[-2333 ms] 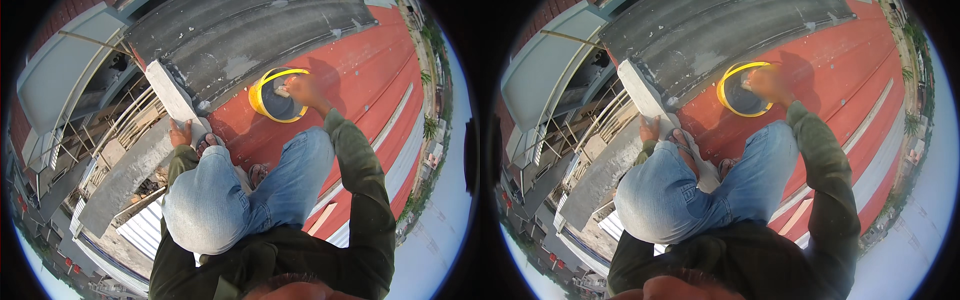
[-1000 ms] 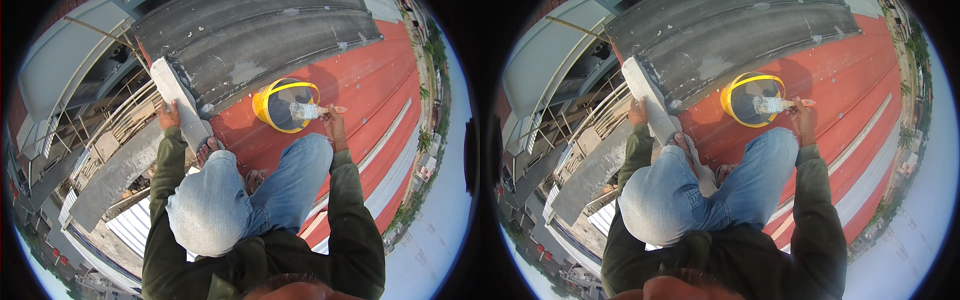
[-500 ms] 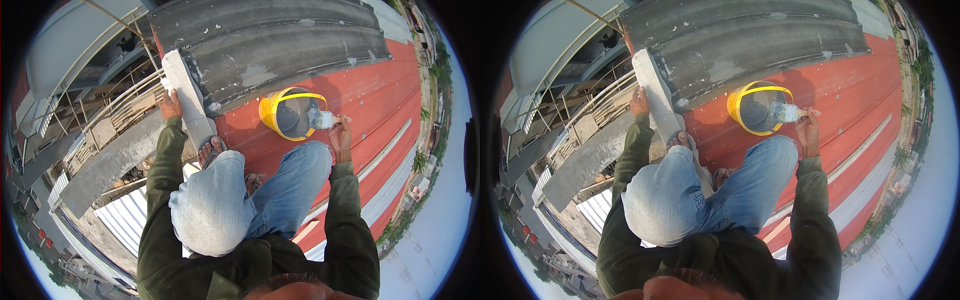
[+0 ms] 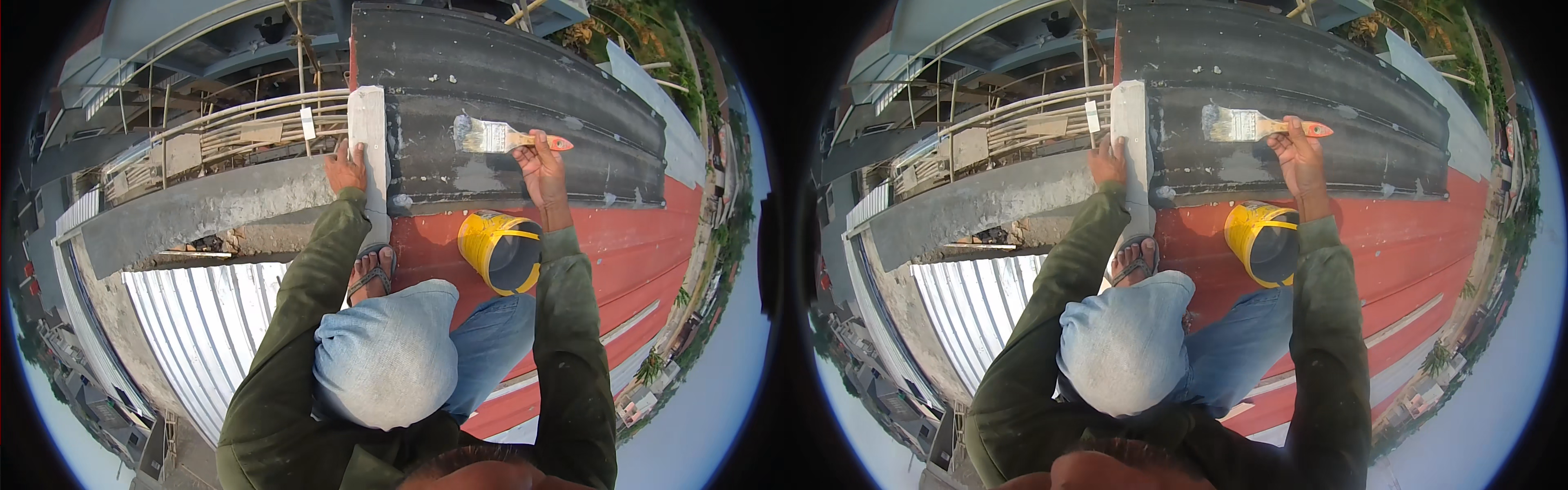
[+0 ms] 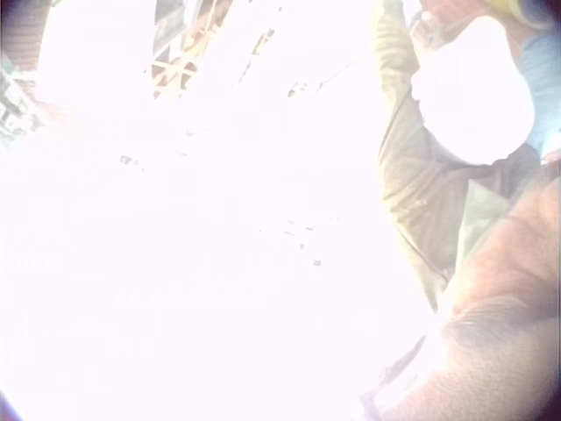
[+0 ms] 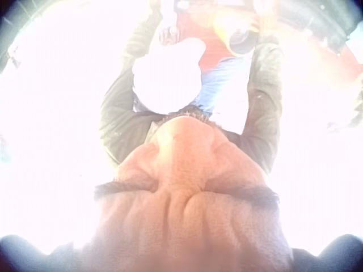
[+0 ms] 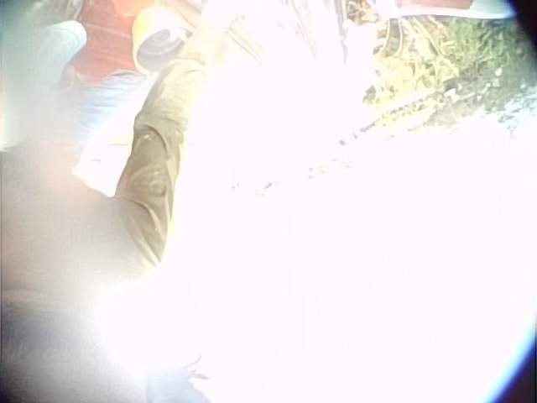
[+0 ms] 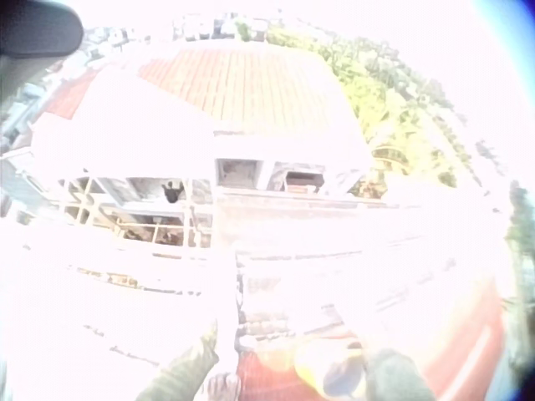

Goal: The person applies a liquid compound and tape to seal roof joints. The person dips a brush into a bucket, paints a substance onto a seam, applies strips of white tape over the joint, and brushes more compound over the tape to secure it.

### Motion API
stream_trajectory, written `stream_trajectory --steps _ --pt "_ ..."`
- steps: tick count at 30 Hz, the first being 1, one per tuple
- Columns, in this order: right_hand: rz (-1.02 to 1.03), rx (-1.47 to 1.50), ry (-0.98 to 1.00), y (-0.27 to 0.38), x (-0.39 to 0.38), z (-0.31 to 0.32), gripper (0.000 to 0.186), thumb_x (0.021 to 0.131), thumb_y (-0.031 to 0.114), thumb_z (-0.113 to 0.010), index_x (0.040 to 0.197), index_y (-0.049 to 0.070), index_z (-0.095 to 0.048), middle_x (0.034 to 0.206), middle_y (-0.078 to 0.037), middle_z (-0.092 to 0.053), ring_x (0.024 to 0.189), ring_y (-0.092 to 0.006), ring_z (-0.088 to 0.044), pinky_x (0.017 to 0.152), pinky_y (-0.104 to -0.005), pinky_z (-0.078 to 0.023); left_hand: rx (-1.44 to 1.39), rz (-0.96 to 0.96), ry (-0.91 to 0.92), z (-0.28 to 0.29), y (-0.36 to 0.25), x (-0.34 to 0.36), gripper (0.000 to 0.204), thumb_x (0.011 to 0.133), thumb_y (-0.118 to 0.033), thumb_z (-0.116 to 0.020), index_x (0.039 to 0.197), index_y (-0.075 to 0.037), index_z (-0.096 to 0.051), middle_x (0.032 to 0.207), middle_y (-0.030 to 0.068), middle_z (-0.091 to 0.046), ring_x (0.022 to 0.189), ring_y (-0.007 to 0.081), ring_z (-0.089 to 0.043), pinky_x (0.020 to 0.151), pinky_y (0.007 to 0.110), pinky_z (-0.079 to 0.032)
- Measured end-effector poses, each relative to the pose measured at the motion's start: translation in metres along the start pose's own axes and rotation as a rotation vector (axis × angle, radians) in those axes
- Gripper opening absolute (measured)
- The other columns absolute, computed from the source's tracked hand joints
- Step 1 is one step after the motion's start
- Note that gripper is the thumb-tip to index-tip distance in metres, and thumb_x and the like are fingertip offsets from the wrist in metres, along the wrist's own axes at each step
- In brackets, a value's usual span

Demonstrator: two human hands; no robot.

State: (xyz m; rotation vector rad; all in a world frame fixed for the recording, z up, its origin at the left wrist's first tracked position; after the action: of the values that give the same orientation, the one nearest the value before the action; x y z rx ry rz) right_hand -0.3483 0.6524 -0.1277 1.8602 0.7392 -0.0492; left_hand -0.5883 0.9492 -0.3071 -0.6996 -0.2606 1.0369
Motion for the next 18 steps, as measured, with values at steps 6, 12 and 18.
stream_trajectory --steps 6,12,18 --pt "-0.073 -0.277 0.012 -0.057 0.107 -0.050 0.032 0.090 0.026 -0.065 0.105 -0.001 -0.059 0.091 -0.008 -0.063 0.077 -0.0126 -0.060 0.071 -0.0254 -0.051 0.022 0.054 0.020 0.006 -0.003 -0.003 0.045 0.087 -0.047 -0.061 0.119 -0.016 -0.063 0.100 0.0187 -0.052 0.095 0.0365 -0.053 0.081 0.046 -0.045" --pt "-0.075 -0.573 -0.043 -0.088 0.161 -0.069 0.035 0.089 0.027 -0.066 0.104 -0.004 -0.062 0.085 -0.007 -0.064 0.070 -0.0097 -0.060 0.066 -0.0229 -0.051 -0.017 0.057 0.029 0.006 0.001 -0.003 0.045 0.087 -0.045 -0.062 0.120 -0.015 -0.063 0.099 0.0177 -0.051 0.095 0.0345 -0.053 0.083 0.044 -0.045" --pt "-0.034 -0.761 -0.017 -0.103 0.179 -0.082 0.032 0.088 0.029 -0.067 0.098 -0.001 -0.066 0.083 -0.006 -0.066 0.071 -0.0092 -0.060 0.067 -0.0239 -0.048 -0.023 0.059 0.071 0.001 -0.004 -0.003 0.046 0.087 -0.045 -0.061 0.122 -0.015 -0.061 0.097 0.0165 -0.051 0.093 0.0329 -0.053 0.083 0.043 -0.044"
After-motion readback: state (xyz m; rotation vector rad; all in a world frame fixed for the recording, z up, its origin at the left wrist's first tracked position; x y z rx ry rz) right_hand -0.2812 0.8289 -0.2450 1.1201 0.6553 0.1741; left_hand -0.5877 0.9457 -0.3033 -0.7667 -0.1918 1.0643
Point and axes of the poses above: each hand's wrist, its own x-axis towards the middle knuckle, its own z-axis out of the back of the hand, y = z × x, the point moved 10 cm from there along x, towards the middle knuckle
